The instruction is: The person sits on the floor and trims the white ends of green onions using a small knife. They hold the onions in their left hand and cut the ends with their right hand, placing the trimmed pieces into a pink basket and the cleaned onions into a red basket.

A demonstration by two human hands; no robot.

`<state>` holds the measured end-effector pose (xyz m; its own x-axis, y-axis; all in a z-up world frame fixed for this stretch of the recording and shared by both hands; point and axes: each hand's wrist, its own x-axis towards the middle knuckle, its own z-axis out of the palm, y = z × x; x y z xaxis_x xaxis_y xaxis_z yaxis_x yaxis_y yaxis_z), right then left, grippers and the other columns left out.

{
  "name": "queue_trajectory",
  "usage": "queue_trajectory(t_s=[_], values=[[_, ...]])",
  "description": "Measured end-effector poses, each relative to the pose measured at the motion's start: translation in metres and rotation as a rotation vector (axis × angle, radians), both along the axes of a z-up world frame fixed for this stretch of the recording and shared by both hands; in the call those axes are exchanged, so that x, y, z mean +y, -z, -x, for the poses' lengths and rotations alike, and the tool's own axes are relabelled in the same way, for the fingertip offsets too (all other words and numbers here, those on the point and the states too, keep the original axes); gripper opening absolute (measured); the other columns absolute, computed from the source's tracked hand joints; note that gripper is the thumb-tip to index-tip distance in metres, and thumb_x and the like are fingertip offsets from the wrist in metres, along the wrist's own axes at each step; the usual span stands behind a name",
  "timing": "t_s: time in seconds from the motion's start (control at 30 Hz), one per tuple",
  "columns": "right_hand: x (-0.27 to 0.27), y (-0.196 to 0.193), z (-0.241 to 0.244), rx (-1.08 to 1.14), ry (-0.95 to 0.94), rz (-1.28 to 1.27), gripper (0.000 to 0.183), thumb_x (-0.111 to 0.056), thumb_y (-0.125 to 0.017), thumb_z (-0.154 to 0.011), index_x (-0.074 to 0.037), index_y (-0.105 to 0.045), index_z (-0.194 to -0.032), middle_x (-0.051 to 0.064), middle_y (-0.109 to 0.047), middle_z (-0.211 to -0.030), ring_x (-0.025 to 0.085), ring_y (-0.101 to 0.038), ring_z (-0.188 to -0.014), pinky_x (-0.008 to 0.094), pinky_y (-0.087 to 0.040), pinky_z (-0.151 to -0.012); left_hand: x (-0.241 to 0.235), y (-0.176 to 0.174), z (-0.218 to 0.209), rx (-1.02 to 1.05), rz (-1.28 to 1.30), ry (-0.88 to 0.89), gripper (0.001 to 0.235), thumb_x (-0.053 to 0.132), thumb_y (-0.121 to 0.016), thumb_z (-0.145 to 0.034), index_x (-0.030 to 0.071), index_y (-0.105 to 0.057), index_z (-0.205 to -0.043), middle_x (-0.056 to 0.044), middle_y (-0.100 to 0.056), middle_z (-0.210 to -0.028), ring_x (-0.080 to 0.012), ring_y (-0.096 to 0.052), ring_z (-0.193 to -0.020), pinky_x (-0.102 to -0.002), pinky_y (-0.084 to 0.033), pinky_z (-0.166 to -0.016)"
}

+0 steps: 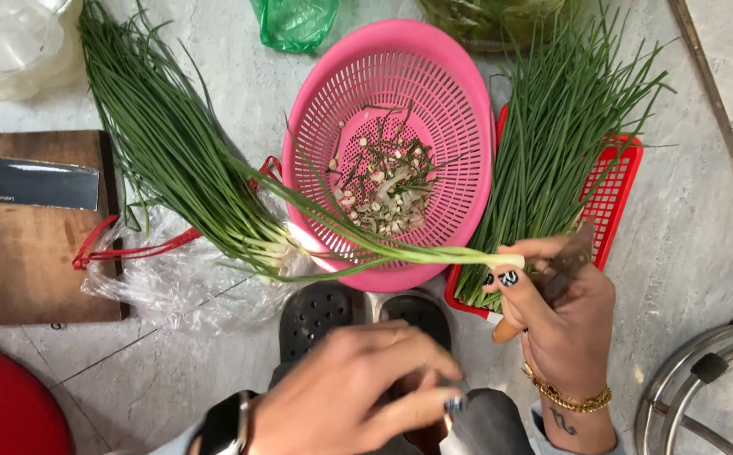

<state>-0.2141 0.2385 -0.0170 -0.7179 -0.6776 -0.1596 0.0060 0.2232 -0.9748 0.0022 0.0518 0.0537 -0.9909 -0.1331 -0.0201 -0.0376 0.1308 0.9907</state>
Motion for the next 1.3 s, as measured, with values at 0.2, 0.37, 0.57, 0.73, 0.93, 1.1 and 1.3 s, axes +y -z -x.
queue_trajectory(t_s=[0.2,0.37,0.57,0.73,0.93,1.1,1.3], values=[[0.014,0.014,-0.012,0.026,0.069,0.101,0.028,-0.021,-0.087,-0.111,-0.003,-0.076,-0.13,0.017,-0.081,-0.09,0.027,-0.09,-0.078,0.032,-0.067,-0.066,0.029,0.058,0.019,-0.076,-0.837,-0.427,0.059,0.02,-0.078,-0.119,0.001,-0.061,-0.173,-0.013,-0.087,-0.153,-0.0178,-0.079,-0.15,-0.036,-0.056,-0.136],[0.008,0.011,-0.015,-0.317,0.084,0.128,0.015,-0.009,-0.075,-0.117,0.001,-0.076,-0.129,0.024,-0.075,-0.085,0.017,-0.051,-0.045,0.027,-0.036,-0.044,0.018,0.06,0.028,0.031,-0.858,-0.542,0.056,0.009,-0.076,-0.119,0.001,-0.06,-0.172,-0.019,-0.078,-0.169,-0.0276,-0.073,-0.162,-0.043,-0.056,-0.145],[0.003,0.014,-0.022,-0.554,0.074,0.177,0.008,-0.004,-0.064,-0.123,-0.003,-0.072,-0.121,0.018,-0.073,-0.079,0.004,-0.028,-0.049,0.026,-0.019,-0.044,0.02,0.072,0.028,-0.029,-0.902,-0.608,0.042,0.007,-0.08,-0.115,0.0,-0.071,-0.156,-0.024,-0.088,-0.152,-0.027,-0.083,-0.147,-0.038,-0.065,-0.133],[0.004,0.016,-0.024,-0.56,0.111,0.142,0.006,-0.006,-0.066,-0.122,-0.006,-0.071,-0.12,0.017,-0.071,-0.078,0.003,-0.028,-0.049,0.025,-0.019,-0.045,0.019,0.075,0.029,-0.062,-0.931,-0.619,0.047,0.005,-0.084,-0.112,-0.002,-0.072,-0.156,-0.024,-0.089,-0.148,-0.0271,-0.086,-0.14,-0.037,-0.068,-0.129],[0.006,0.018,-0.024,-0.586,0.099,0.122,0.007,-0.007,-0.065,-0.122,-0.006,-0.069,-0.117,0.018,-0.07,-0.078,0.004,-0.026,-0.049,0.026,-0.018,-0.045,0.022,0.082,0.028,-0.063,-0.936,-0.64,0.045,0.005,-0.084,-0.113,-0.002,-0.076,-0.157,-0.018,-0.091,-0.137,-0.0226,-0.089,-0.127,-0.034,-0.07,-0.122],[0.009,0.015,-0.02,-0.587,0.064,0.209,0.009,-0.003,-0.065,-0.122,-0.007,-0.071,-0.117,0.014,-0.073,-0.08,0.003,-0.031,-0.049,0.024,-0.021,-0.042,0.02,0.09,0.028,-0.133,-0.723,-0.548,0.051,0.013,-0.086,-0.112,0.004,-0.074,-0.161,-0.009,-0.085,-0.151,-0.0124,-0.082,-0.13,-0.03,-0.069,-0.121],[0.033,0.006,-0.003,-0.117,0.147,-0.001,0.016,0.003,-0.081,-0.111,-0.004,-0.072,-0.123,0.02,-0.079,-0.083,0.02,-0.075,-0.062,0.033,-0.058,-0.057,-0.003,0.016,0.027,0.035,0.538,-0.134,0.027,0.038,-0.068,-0.128,0.012,-0.075,-0.129,-0.01,-0.081,-0.1,-0.0361,-0.081,-0.093,-0.049,-0.06,-0.072]])
